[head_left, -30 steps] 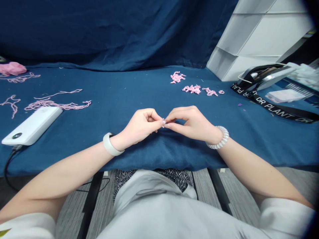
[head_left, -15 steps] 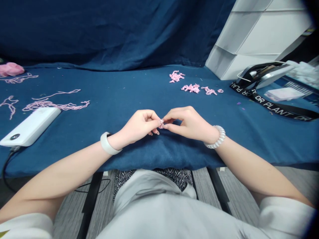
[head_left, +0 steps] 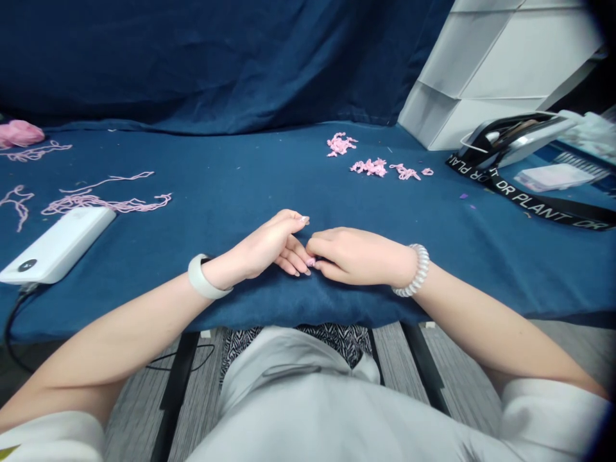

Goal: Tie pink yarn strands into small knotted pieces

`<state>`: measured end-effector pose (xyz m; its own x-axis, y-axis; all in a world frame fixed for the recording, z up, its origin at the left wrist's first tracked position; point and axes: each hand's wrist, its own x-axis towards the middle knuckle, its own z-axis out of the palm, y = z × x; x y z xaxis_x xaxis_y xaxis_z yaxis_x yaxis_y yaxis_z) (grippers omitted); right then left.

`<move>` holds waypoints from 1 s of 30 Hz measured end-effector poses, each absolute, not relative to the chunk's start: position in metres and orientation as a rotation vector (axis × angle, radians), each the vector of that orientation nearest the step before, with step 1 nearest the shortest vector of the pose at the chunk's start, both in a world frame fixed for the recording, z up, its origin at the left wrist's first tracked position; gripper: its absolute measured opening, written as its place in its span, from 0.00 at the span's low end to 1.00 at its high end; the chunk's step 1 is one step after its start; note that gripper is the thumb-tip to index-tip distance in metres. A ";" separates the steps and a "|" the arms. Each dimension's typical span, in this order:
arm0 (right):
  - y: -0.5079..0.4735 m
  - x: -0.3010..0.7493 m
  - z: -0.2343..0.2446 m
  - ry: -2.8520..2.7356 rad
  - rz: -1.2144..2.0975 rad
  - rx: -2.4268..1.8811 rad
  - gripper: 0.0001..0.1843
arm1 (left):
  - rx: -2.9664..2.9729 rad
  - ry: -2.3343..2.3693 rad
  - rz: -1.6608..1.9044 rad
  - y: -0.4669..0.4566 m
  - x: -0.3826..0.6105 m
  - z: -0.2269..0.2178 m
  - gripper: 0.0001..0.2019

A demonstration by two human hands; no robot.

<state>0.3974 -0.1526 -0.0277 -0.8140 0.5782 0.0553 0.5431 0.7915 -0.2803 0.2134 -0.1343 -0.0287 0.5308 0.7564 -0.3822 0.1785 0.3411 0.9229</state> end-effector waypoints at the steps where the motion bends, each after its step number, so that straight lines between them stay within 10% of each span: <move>1: -0.153 0.397 -0.028 -2.846 0.386 -0.877 0.07 | 1.184 0.985 0.452 -0.134 0.214 -0.028 0.25; 30: -0.142 0.401 -0.037 -1.919 1.048 -0.819 0.10 | 1.711 0.829 0.937 -0.136 0.207 -0.027 0.08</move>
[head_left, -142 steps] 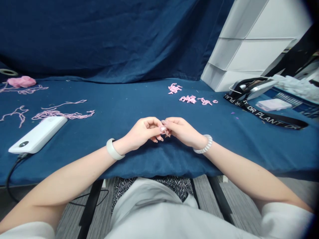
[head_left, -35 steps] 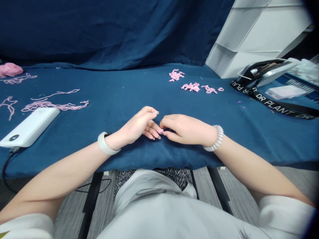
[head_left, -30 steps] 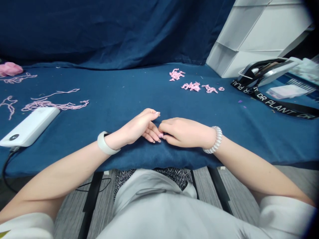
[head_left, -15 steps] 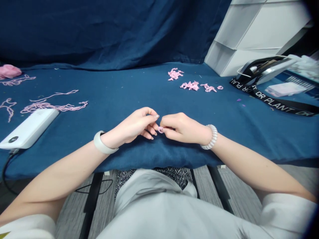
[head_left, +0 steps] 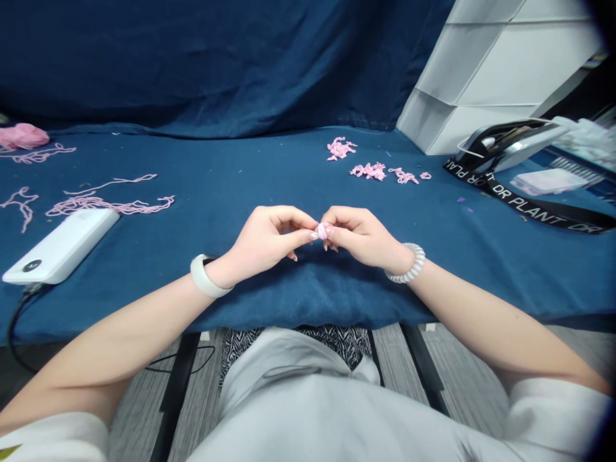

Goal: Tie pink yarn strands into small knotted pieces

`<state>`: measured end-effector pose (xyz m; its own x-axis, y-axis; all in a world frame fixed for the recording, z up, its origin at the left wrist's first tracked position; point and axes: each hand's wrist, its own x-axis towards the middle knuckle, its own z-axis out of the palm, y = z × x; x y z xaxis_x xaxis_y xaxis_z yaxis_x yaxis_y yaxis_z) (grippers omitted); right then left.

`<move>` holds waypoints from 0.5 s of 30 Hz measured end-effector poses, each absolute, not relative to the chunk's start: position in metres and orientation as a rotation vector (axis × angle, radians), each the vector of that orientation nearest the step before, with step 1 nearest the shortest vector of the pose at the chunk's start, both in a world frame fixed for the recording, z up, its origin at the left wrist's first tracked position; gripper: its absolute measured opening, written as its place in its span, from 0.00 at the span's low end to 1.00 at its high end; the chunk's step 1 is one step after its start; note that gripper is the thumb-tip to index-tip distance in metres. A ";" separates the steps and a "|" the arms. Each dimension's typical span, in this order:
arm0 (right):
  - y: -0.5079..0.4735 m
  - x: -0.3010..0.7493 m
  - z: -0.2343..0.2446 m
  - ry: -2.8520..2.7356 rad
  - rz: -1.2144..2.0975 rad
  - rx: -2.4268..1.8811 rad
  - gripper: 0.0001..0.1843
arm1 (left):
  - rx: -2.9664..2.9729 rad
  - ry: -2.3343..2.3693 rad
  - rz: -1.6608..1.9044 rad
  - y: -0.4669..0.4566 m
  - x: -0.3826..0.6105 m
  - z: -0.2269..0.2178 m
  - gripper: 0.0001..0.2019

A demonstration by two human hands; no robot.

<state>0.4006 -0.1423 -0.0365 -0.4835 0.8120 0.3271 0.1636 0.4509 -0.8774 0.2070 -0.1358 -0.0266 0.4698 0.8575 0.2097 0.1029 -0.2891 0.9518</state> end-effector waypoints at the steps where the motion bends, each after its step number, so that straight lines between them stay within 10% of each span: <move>1: -0.142 0.400 -0.037 -1.906 1.066 -0.820 0.10 | 1.733 0.843 0.973 -0.137 0.207 -0.028 0.08; 15: -0.137 0.401 -0.043 -1.622 1.543 -0.664 0.12 | 2.003 0.865 1.132 -0.142 0.207 -0.029 0.06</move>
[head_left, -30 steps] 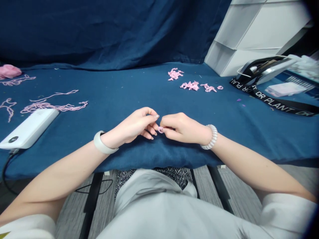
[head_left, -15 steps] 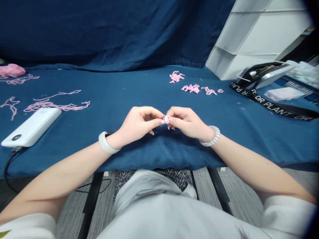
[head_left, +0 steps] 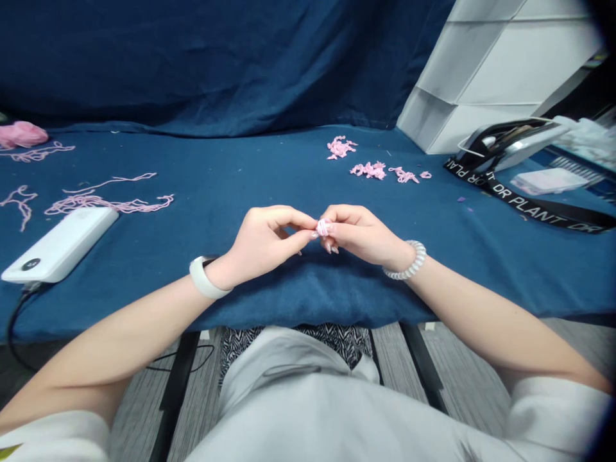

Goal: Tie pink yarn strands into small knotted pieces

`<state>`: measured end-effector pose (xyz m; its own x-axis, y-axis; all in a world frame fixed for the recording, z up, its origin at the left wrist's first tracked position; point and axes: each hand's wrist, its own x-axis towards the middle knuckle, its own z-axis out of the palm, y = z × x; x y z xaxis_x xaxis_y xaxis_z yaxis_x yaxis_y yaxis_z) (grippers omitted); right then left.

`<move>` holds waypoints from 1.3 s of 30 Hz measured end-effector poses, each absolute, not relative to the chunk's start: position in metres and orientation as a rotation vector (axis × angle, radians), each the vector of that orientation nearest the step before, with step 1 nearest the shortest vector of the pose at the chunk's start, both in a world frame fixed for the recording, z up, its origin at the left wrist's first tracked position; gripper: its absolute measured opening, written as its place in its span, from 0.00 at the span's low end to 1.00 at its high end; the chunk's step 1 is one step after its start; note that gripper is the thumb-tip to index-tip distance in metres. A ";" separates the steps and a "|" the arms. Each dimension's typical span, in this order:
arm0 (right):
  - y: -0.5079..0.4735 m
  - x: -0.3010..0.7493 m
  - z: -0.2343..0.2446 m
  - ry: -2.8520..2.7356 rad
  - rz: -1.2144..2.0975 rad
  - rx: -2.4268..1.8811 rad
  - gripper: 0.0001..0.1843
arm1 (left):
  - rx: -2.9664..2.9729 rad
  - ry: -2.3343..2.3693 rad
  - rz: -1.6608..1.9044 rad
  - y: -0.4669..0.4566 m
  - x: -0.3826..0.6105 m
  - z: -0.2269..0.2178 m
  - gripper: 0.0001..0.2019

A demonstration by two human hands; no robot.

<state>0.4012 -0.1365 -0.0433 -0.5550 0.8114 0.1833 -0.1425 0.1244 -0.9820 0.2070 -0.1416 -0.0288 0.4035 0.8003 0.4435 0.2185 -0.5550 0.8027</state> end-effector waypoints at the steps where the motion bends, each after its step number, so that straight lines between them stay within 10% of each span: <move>1: -0.136 0.401 -0.044 -1.602 1.570 -0.659 0.12 | 2.049 0.869 1.150 -0.142 0.207 -0.029 0.05; 39: -0.146 0.397 -0.035 -1.701 0.699 -0.879 0.06 | 2.333 0.914 1.282 -0.141 0.206 -0.033 0.05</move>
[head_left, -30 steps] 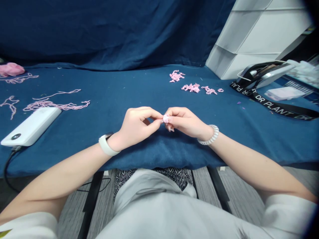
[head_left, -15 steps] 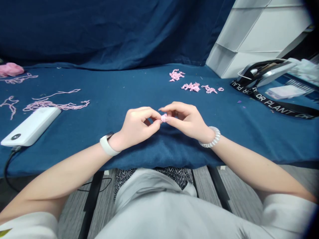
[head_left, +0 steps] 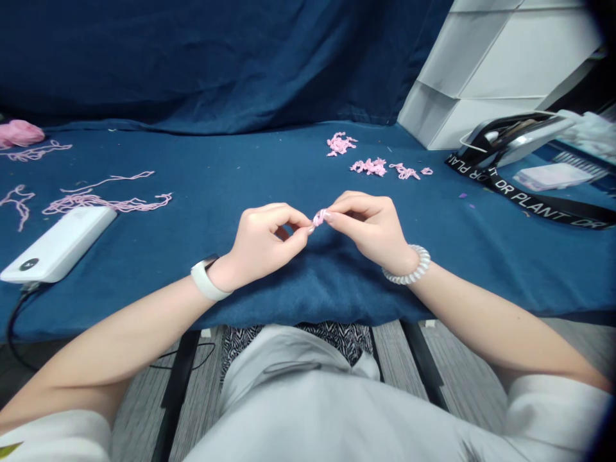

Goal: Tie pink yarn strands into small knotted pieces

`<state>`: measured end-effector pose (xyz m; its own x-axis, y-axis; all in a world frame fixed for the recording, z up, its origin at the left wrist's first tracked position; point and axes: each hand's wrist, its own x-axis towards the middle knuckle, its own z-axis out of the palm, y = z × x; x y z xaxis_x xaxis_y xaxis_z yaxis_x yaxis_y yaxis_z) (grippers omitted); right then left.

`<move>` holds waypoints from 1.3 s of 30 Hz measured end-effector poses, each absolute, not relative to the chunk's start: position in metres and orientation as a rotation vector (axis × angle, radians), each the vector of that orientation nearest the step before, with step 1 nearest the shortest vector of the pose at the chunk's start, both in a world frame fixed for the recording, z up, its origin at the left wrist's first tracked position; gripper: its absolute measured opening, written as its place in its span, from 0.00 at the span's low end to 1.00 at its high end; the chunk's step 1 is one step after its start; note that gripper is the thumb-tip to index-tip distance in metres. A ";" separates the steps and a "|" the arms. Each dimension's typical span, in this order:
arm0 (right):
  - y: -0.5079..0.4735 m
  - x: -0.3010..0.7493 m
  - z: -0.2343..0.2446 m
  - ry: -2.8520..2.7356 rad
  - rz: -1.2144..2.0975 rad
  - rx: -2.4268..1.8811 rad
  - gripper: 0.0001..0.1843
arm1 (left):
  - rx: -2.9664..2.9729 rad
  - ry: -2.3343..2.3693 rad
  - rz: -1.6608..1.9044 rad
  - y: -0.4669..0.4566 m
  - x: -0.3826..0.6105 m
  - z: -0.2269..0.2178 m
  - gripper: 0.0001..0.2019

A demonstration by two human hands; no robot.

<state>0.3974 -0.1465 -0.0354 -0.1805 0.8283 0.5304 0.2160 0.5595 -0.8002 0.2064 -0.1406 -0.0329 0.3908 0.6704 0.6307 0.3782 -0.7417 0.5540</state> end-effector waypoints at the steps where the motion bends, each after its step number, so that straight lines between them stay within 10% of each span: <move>1: -0.147 0.397 -0.035 -1.696 0.683 -0.890 0.06 | 2.327 0.923 1.284 -0.141 0.207 -0.033 0.05; 39: -0.145 0.395 -0.042 -1.821 0.514 -0.826 0.06 | 1.509 0.890 0.840 -0.136 0.212 -0.026 0.17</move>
<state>0.3947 -0.1448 -0.0416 -0.2379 0.7393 0.6300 0.3005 0.6728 -0.6760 0.2115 -0.1362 -0.0262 0.4589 0.8879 0.0316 0.0819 -0.0776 0.9936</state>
